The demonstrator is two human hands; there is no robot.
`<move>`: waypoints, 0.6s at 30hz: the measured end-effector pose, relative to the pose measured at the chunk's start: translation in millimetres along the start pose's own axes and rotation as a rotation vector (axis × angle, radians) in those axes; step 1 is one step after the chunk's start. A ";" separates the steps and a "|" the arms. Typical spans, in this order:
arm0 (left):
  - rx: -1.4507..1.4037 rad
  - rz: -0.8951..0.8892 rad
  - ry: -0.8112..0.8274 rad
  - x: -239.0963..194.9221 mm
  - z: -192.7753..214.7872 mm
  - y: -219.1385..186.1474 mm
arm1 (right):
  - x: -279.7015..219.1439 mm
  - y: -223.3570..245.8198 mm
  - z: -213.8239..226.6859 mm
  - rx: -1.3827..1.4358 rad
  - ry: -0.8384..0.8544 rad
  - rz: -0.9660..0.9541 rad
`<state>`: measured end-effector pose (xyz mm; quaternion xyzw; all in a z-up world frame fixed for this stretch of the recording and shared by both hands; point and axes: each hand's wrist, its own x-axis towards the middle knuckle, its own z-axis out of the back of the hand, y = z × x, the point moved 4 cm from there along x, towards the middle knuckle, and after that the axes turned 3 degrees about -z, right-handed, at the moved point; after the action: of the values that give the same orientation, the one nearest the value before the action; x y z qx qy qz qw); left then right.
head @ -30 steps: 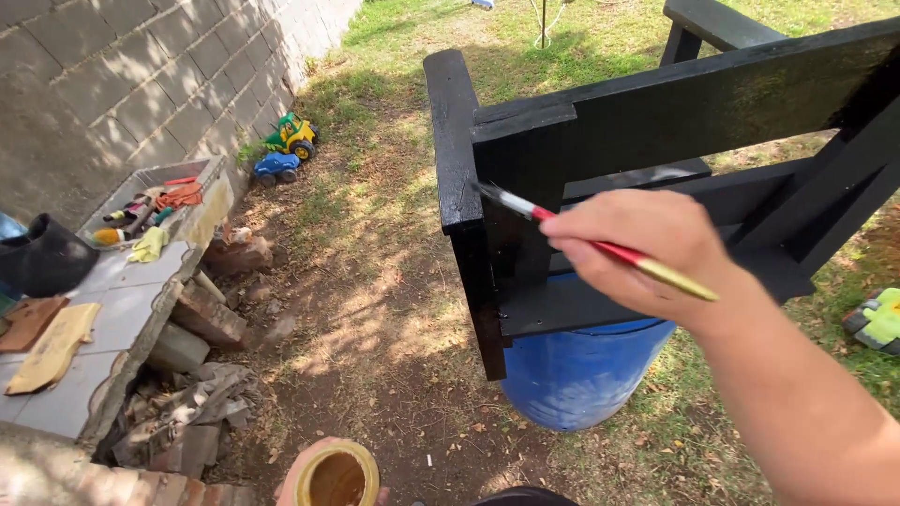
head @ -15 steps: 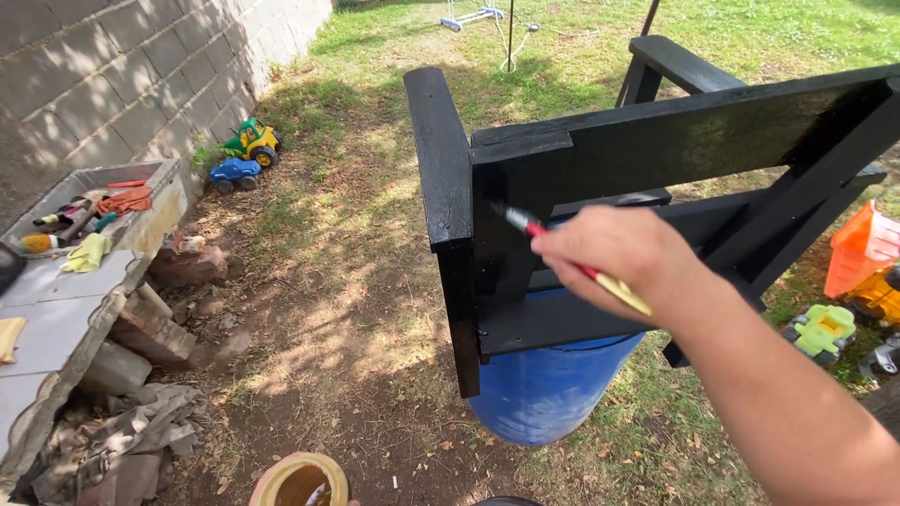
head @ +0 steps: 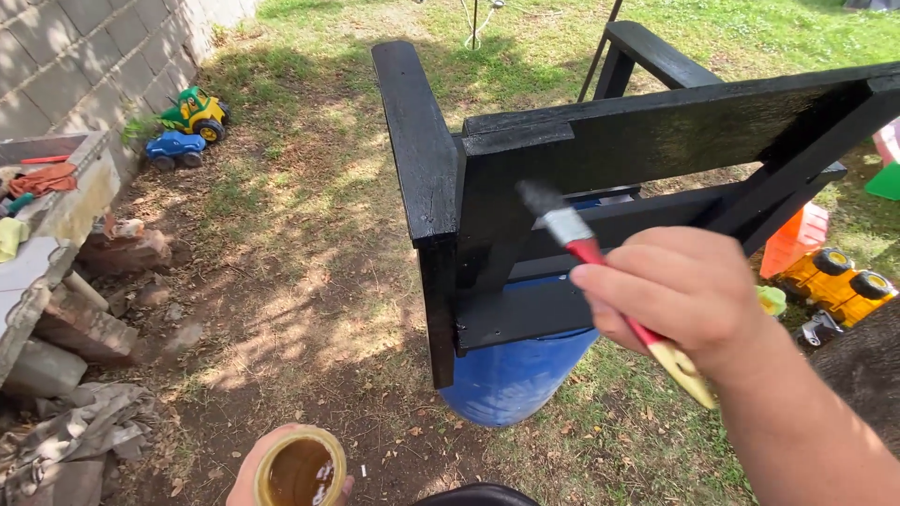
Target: Painting a wooden frame or chair structure with black paint using a brush and a small container.
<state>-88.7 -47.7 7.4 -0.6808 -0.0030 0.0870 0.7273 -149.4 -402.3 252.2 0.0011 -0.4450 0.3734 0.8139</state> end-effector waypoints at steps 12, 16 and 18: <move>0.231 -0.357 -0.034 10.1 -0.1 -17.2 | -1.4 -3.6 5.7 0.003 -0.111 -0.105; 0.219 -0.297 -0.002 6.0 -0.3 -22.9 | 18.5 8.2 -14.6 0.079 0.057 -0.103; 0.238 -0.214 -0.018 9.6 -0.9 -24.4 | 18.5 2.6 -26.0 0.058 0.095 -0.121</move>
<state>-76.1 -48.8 30.4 -0.5848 -0.0717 0.0147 0.8079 -126.1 -380.5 249.1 0.0339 -0.3942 0.3359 0.8547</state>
